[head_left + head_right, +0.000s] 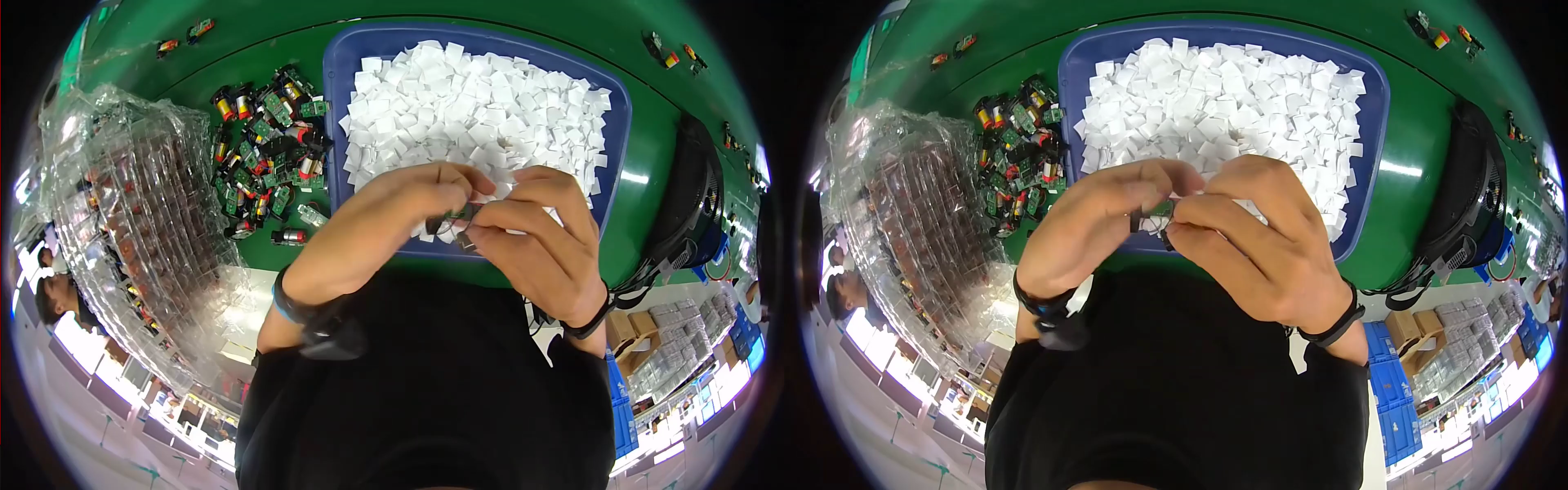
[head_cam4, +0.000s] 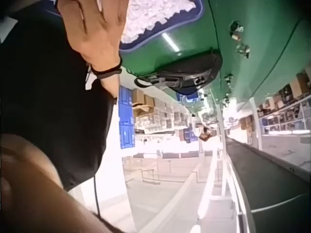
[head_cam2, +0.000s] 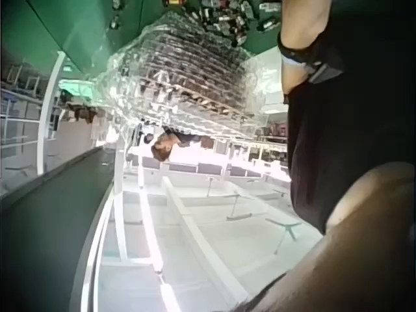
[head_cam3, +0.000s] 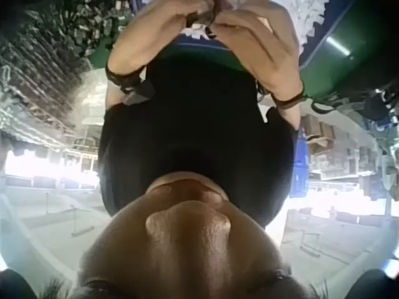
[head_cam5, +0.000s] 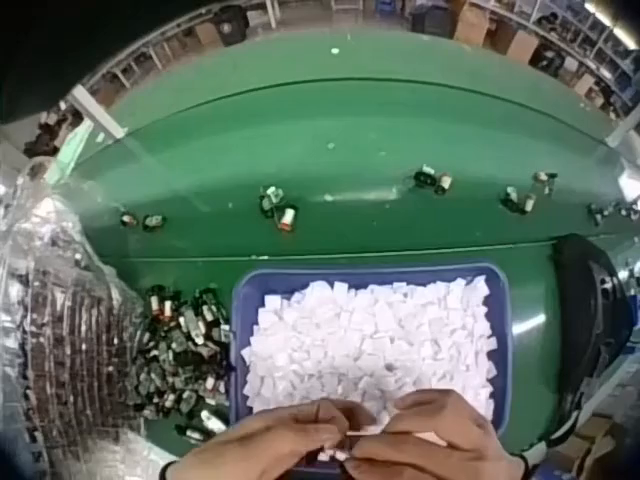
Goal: The person picks up a circuit board and a battery, fits them together, and wraps a white adhesive strip around the components by hand. The person then places the assembled unit onto the green work surface and repeats the process.
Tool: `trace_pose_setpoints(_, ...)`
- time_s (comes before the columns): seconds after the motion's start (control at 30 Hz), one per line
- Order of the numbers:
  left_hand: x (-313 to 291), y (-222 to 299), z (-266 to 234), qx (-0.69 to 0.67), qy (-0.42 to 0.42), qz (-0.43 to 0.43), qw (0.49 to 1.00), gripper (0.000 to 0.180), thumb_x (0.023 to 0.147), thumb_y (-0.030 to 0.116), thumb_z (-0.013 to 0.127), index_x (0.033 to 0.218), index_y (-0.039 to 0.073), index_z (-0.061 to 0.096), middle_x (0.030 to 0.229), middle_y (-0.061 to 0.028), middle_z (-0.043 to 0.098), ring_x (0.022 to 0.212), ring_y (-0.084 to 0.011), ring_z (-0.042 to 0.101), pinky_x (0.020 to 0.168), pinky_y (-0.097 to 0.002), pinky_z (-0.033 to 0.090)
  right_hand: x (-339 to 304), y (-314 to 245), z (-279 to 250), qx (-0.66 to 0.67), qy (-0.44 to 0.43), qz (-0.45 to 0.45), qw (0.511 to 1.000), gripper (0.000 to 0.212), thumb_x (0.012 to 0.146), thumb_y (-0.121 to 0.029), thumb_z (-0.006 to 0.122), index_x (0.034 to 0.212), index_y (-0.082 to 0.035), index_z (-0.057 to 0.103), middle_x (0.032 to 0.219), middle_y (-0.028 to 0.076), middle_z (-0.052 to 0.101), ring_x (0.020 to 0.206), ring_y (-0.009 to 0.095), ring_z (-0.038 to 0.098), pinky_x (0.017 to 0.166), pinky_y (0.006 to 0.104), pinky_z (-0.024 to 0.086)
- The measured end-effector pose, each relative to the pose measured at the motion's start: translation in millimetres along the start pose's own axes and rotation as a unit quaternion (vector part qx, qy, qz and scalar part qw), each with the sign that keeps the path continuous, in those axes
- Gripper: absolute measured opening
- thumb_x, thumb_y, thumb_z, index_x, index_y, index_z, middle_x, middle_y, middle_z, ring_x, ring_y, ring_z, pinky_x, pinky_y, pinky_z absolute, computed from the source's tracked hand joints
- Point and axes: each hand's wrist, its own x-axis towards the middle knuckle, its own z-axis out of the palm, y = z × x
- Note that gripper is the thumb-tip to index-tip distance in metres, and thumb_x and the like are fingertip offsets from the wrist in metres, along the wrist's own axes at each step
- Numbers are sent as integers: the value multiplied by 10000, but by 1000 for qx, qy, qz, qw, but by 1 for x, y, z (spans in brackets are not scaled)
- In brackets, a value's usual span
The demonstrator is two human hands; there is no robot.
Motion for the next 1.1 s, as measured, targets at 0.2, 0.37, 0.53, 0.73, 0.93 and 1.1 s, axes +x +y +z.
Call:
trace_pose_setpoints(0.2,6,-5,4,-415,-73,-57,905,290,989,215,514,1089,-25,643,1232,-109,615,1098,-206,570,960,-321,418,4,3,-3,-41,35,-43,998,302,617,11,825,887,-2,689,930,85,729,869,272,615,776,424,544)
trace_pose_setpoints(0.37,5,9,19,-395,5,-42,918,256,1005,230,549,1069,-2,638,1088,-68,659,990,-145,588,856,-300,452,3,3,-1,-47,78,-28,996,315,621,-18,844,893,-3,686,913,96,731,835,258,615,711,373,514)
trace_pose_setpoints(0.53,1,-6,24,-10,70,171,983,287,1031,156,472,1237,-16,573,1019,-66,633,983,-129,581,811,-258,453,5,0,-7,-63,59,-29,996,315,645,-34,847,919,-4,694,923,96,740,813,243,616,676,357,487)
trace_pose_setpoints(0.73,-5,15,12,-38,28,20,999,254,1033,107,484,1240,-12,573,830,-18,607,610,-70,542,542,-193,396,4,-5,-8,-99,47,-40,993,316,668,-48,843,957,-26,718,967,87,758,827,228,624,665,345,471)
trace_pose_setpoints(0.93,-4,8,6,-66,-14,3,998,257,997,38,496,1236,-14,574,757,-19,594,467,-69,475,469,-192,367,7,-9,-10,-114,21,-41,992,320,659,-45,842,958,-38,729,982,73,763,839,220,626,676,333,472)
trace_pose_setpoints(1.1,0,1,13,-45,18,30,998,324,934,-60,484,1248,-24,557,817,-42,600,523,-72,508,501,-192,399,9,-14,-7,-142,16,-10,990,355,632,-26,841,971,-33,738,977,59,764,862,221,621,698,318,479)
